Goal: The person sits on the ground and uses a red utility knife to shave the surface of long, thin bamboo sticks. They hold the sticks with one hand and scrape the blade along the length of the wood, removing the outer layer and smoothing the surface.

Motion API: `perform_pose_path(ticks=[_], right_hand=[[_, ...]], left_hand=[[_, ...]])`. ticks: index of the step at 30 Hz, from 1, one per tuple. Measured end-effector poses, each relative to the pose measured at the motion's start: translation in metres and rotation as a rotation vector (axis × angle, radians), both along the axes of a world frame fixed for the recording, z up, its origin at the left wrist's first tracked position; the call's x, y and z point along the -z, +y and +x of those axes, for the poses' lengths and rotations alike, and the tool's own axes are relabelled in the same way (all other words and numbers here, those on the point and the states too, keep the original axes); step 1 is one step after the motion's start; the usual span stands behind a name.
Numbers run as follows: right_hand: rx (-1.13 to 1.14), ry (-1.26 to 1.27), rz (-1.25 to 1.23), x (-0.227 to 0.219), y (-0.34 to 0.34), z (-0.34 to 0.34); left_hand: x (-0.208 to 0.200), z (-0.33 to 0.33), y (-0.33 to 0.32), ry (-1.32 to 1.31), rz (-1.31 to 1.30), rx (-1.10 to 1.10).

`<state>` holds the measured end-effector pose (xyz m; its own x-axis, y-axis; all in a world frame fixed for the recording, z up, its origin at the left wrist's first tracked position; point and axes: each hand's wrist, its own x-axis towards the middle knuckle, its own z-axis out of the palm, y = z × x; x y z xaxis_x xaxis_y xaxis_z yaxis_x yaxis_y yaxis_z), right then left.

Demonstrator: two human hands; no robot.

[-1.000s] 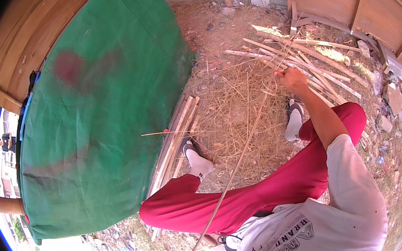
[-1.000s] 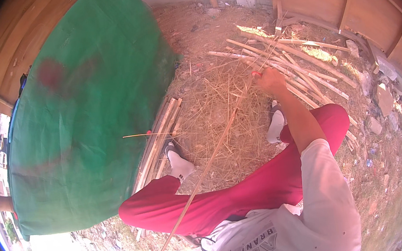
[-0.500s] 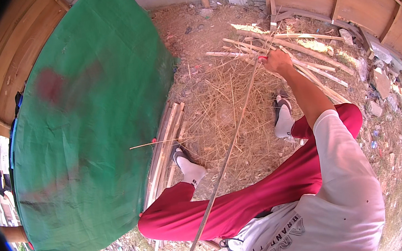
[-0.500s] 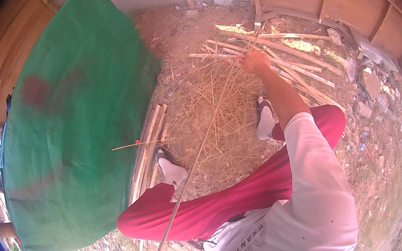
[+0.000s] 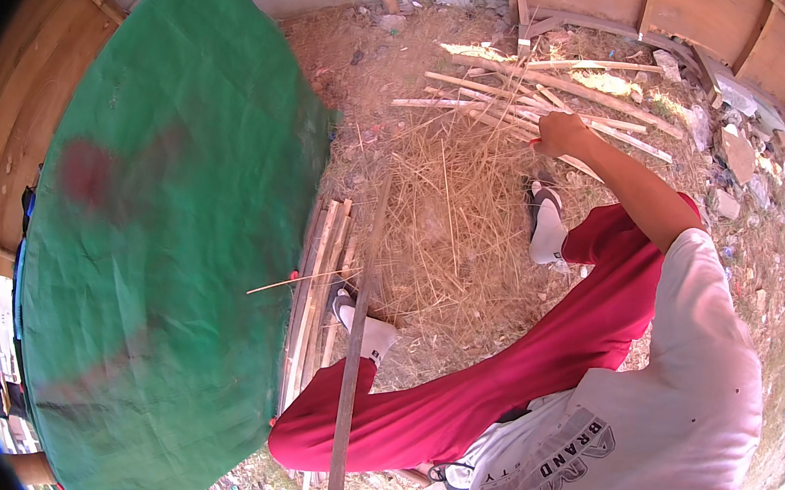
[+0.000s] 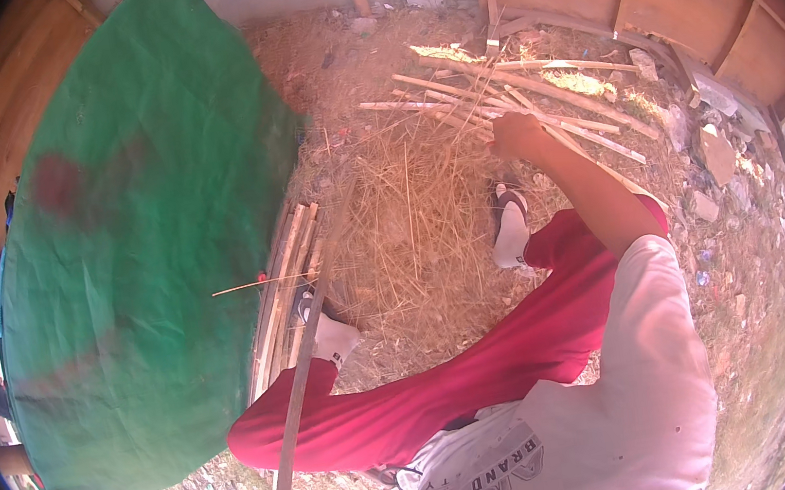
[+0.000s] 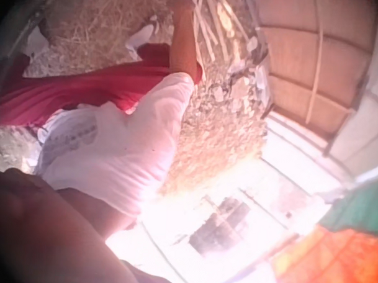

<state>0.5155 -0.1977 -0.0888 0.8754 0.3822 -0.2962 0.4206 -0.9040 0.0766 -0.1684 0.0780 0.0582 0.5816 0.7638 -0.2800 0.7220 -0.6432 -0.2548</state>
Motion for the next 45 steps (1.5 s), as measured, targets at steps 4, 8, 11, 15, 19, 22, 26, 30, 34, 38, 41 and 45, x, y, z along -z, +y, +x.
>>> perform_pose_path(ticks=[4,8,11,15,19,22,26,30,34,38,41,45], right_hand=[[0.039,-0.108,0.223,-0.062,-0.005,-0.035],[-0.064,-0.264,0.492,-0.107,-0.014,-0.065],[-0.107,-0.277,0.641,-0.119,-0.020,-0.074],[0.007,-0.200,0.782,-0.102,-0.015,-0.077],[-0.016,-0.075,0.902,-0.077,0.010,-0.085],[-0.050,0.064,0.966,-0.068,0.040,-0.092],[0.022,0.187,1.001,-0.079,0.052,-0.100],[0.215,0.358,1.167,-0.048,0.059,-0.077],[0.371,0.515,1.468,-0.055,0.068,-0.074],[0.390,0.522,1.547,-0.063,0.068,-0.079],[0.419,0.613,1.542,-0.069,0.064,-0.079],[0.402,0.666,1.574,-0.065,0.064,-0.079]], left_hand=[[0.012,0.002,-0.002,-0.087,0.053,0.001],[-0.016,0.005,-0.003,-0.076,0.395,0.071],[-0.034,-0.013,0.006,-0.125,0.633,0.196],[-0.039,-0.037,0.020,-0.135,0.802,0.250],[-0.046,0.001,0.004,-0.182,0.743,0.110],[0.018,-0.007,0.042,-0.348,0.712,0.071],[0.045,0.081,0.035,-0.514,0.501,0.094],[0.068,0.168,0.031,-0.642,0.399,0.253],[0.084,0.235,0.013,-0.804,0.168,0.286],[0.096,0.272,-0.015,-0.836,-0.265,0.179],[0.102,0.285,-0.040,-0.857,-0.699,0.125],[0.119,0.292,-0.062,-0.822,-1.215,0.034]])
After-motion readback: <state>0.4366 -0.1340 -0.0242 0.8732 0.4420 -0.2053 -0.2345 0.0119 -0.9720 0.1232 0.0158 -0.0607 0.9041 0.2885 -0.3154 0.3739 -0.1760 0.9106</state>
